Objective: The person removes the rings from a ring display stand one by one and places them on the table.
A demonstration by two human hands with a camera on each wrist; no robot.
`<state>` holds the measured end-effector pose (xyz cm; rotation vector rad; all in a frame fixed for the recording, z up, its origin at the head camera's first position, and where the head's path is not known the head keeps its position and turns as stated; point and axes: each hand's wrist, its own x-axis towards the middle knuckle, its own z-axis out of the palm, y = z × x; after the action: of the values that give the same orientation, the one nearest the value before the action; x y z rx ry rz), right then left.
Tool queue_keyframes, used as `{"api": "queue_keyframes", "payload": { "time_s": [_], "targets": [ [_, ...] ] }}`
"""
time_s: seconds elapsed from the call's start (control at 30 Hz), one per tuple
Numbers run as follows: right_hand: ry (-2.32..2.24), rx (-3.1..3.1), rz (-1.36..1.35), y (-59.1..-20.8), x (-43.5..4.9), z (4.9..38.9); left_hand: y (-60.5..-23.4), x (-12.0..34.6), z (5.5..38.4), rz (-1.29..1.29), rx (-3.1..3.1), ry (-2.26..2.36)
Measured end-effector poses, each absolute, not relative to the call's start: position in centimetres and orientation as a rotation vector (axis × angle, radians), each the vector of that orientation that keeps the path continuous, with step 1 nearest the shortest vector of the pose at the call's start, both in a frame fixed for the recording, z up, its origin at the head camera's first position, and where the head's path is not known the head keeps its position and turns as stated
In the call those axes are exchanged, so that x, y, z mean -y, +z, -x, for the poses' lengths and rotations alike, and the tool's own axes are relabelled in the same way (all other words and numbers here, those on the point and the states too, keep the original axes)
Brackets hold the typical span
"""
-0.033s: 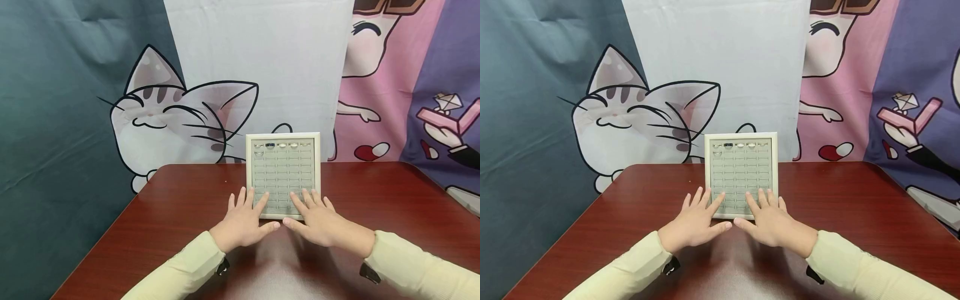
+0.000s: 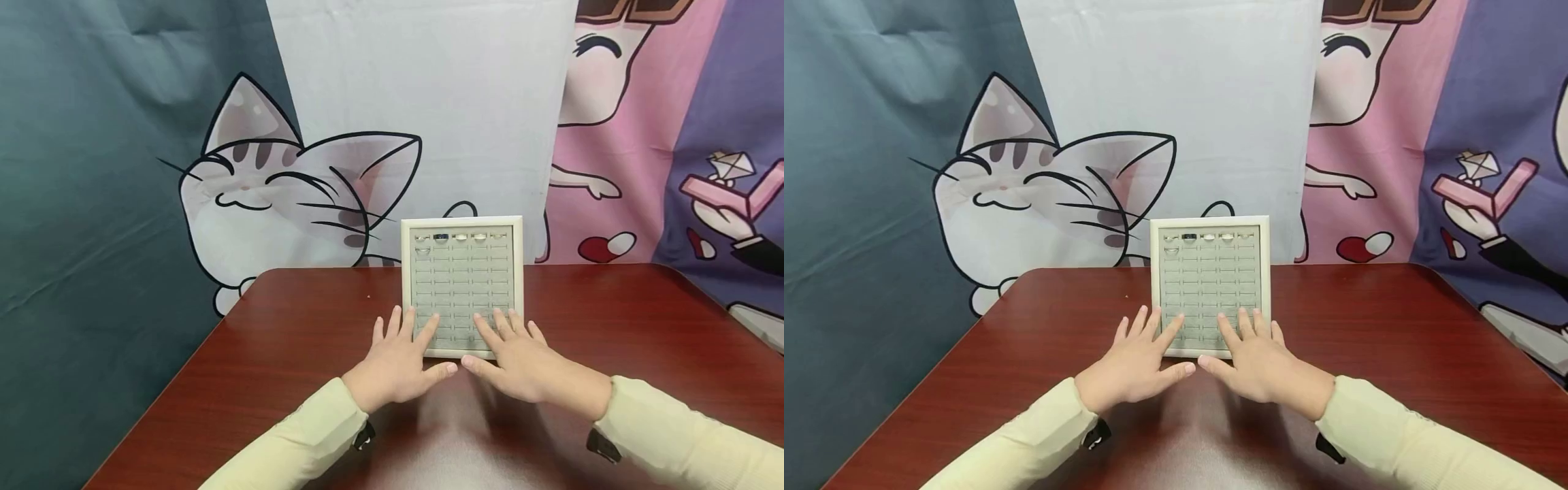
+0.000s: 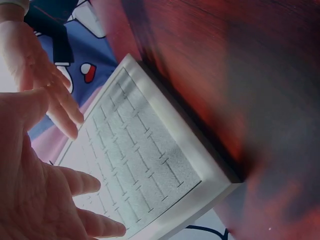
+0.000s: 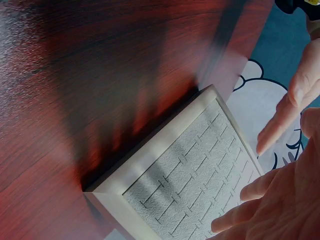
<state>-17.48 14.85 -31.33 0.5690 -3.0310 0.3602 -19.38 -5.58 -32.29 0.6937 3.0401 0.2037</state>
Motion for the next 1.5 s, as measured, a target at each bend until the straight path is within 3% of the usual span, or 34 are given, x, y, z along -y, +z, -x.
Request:
{"api": "queue_keyframes", "payload": {
  "time_s": [0.37,0.6,0.83,1.1,1.5],
  "targets": [
    [0.379,2.955,-0.615,-29.3,-14.8,17.7,-31.6,6.2,20.3,-0.73,-3.132,0.415],
    [0.54,2.771,-0.67,-27.4,-13.9,21.0,-31.4,7.3,24.0,-0.635,-3.105,1.274],
    [0.705,2.557,-0.641,-26.5,-11.1,26.1,-34.0,7.3,28.3,-0.388,-2.547,2.057],
    [0.826,2.422,-0.562,-27.0,-8.1,29.6,-36.5,6.8,30.4,-0.268,-2.213,2.245],
    [0.881,2.36,-0.416,-27.9,-6.5,31.8,-37.3,7.4,31.0,-0.335,-2.009,2.321]
  ]
}}
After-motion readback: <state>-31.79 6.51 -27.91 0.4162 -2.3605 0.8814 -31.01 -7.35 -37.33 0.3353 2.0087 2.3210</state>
